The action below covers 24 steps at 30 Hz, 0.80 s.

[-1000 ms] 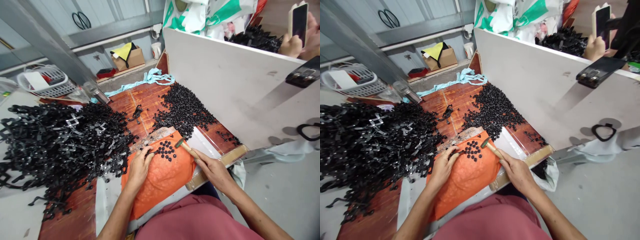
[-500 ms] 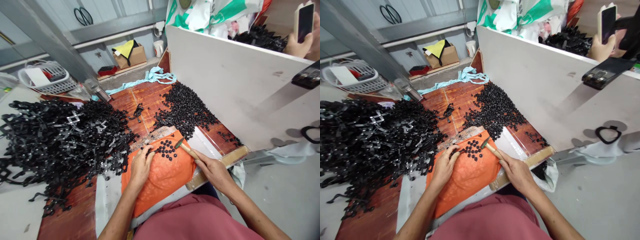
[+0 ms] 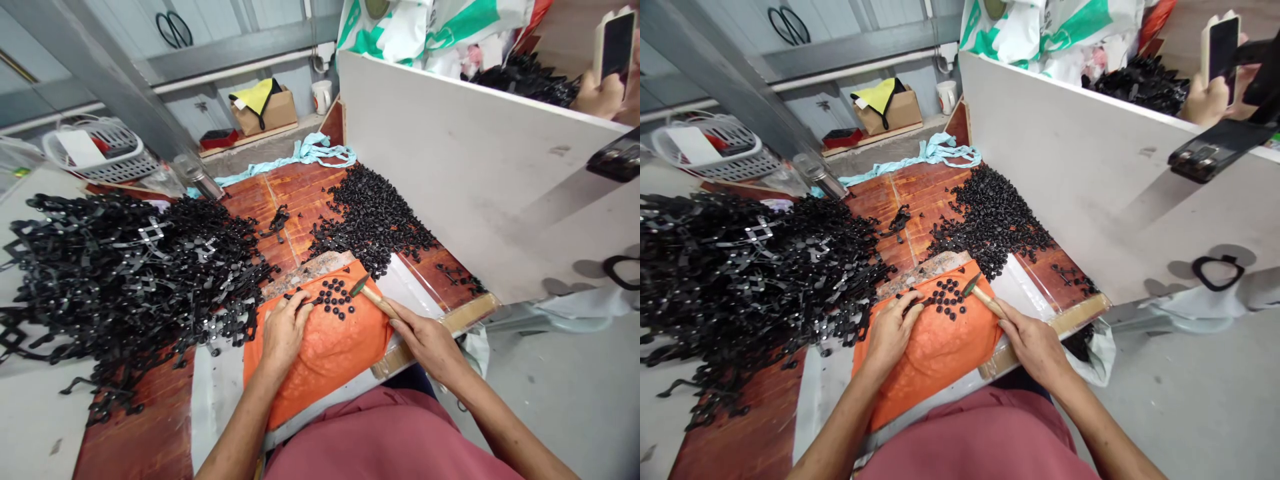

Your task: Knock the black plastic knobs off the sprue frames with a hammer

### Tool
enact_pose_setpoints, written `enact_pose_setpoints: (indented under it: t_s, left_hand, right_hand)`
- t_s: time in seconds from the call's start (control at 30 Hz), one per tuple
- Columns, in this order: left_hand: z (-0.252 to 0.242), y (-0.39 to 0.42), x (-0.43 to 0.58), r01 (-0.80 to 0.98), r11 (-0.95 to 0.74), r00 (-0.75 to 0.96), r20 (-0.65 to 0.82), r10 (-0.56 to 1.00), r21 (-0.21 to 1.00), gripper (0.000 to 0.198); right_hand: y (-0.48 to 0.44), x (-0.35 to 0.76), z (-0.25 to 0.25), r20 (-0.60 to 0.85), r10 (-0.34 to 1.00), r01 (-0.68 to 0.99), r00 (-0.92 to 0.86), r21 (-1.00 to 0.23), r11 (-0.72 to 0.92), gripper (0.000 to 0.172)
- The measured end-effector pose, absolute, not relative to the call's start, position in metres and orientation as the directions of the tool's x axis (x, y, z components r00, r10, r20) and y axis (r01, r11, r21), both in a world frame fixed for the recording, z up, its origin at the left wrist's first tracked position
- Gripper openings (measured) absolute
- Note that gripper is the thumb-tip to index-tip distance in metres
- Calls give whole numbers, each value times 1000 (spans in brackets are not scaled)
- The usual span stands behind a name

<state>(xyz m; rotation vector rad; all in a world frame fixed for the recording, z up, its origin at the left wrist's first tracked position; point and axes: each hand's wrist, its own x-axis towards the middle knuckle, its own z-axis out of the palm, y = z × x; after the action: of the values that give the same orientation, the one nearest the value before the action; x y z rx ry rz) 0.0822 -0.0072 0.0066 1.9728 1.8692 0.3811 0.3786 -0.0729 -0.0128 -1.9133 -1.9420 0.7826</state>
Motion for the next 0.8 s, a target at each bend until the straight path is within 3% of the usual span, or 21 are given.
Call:
enact_pose_setpoints:
  t_s: [0.2,0.4,0.67,0.8]
  left_hand:
    - [12,-6,87,945,-50,66,-39,997,322,34]
    - [10,-7,88,947,-27,48,-59,997,322,34]
    - [12,-7,85,958,-54,67,-39,997,280,33]
    - [13,-7,86,961,-48,60,-36,998,272,33]
  right_hand:
    - [-69,370,5,-75,990,839,-120,-540,60,47]
    - [-65,361,9,-11,987,858,-158,-497,132,46]
    - [-57,347,17,-31,970,887,-241,-412,207,47]
    - [-53,339,26,65,955,868,-289,-402,291,52]
